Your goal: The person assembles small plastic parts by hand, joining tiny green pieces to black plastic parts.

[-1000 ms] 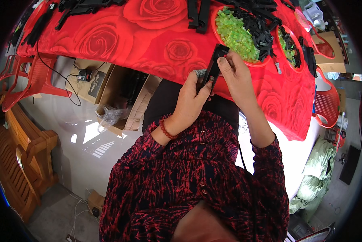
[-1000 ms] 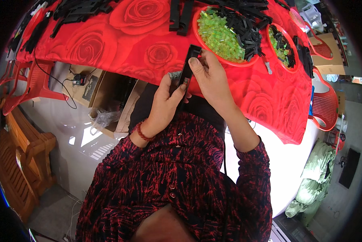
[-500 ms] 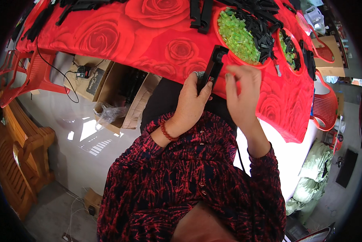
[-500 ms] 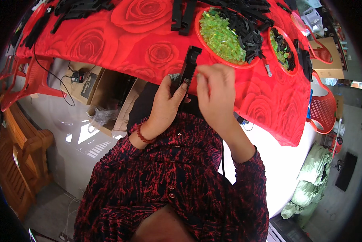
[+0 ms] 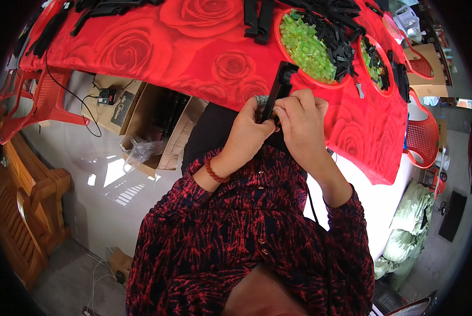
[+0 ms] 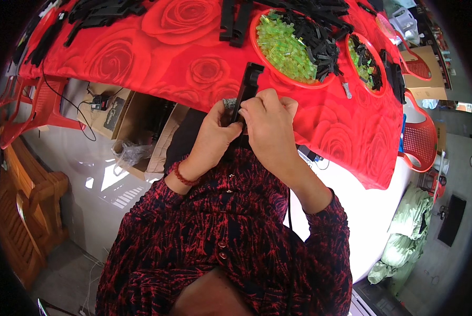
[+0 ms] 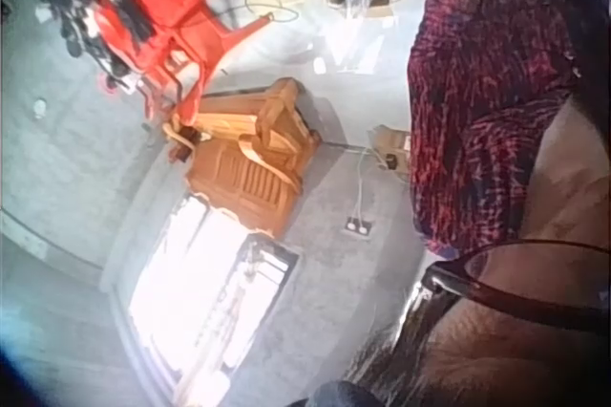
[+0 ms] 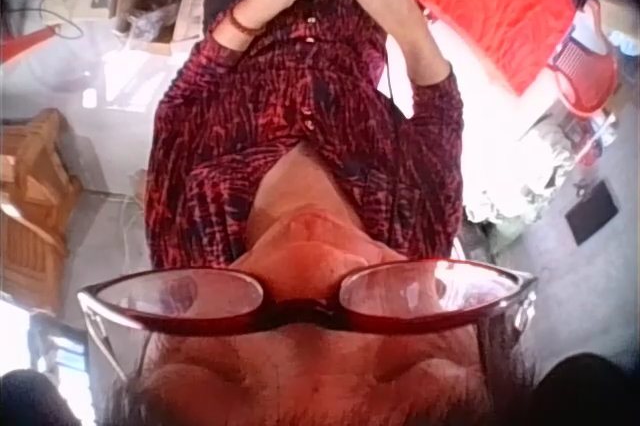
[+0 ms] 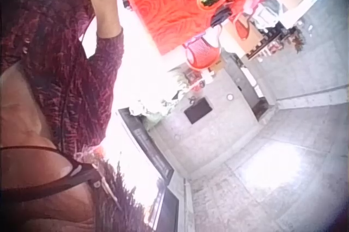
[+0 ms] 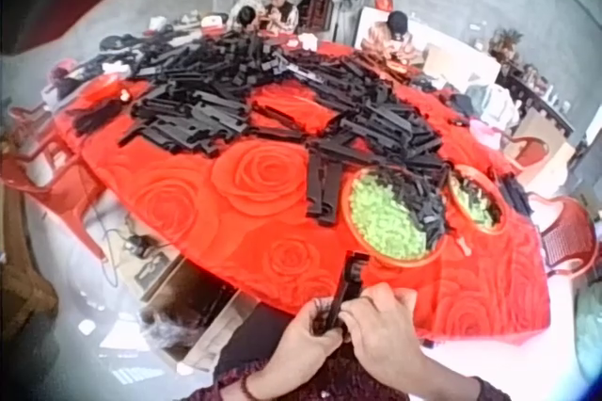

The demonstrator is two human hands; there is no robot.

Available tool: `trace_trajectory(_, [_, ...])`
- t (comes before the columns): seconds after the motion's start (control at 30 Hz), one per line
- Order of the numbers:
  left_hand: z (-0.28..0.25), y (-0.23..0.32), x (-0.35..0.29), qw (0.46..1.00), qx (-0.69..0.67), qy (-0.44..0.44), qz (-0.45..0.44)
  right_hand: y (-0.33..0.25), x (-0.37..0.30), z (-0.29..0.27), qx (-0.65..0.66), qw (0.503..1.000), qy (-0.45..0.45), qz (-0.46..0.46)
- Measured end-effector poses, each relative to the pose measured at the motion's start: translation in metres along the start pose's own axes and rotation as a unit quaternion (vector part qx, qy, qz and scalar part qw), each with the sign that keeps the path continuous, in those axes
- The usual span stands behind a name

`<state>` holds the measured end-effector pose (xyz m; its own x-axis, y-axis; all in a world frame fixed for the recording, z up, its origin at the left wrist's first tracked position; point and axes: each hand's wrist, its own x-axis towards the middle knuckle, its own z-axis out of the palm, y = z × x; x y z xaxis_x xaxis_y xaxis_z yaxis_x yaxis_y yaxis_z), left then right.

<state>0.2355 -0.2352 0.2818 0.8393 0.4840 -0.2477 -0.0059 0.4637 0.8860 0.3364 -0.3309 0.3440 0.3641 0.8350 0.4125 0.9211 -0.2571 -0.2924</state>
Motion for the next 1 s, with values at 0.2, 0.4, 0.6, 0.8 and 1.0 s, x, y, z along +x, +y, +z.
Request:
trace_trajectory(0.2, [-0.005, 0.01, -0.002, 0.993, -0.103, -0.048, -0.028, -0.002, 0.002, 0.002, 0.008, 1.0, 0.011, 0.002])
trace_trajectory(0.4, [-0.012, 0.013, -0.006, 0.962, -0.234, -0.114, -0.081, -0.006, 0.011, -0.006, 0.029, 1.0, 0.006, 0.005])
trace_trajectory(0.6, [-0.018, 0.011, -0.005, 0.967, -0.205, -0.124, -0.088, -0.003, 0.011, -0.006, 0.014, 1.0, -0.01, 0.017])
trace_trajectory(0.8, [-0.015, 0.01, -0.004, 0.963, -0.216, -0.12, -0.104, -0.002, 0.008, -0.004, -0.005, 1.0, -0.006, 0.006])
trace_trajectory(1.0, [-0.013, 0.007, -0.003, 0.967, -0.214, -0.085, -0.111, 0.0, 0.007, -0.001, -0.019, 0.999, -0.037, 0.007])
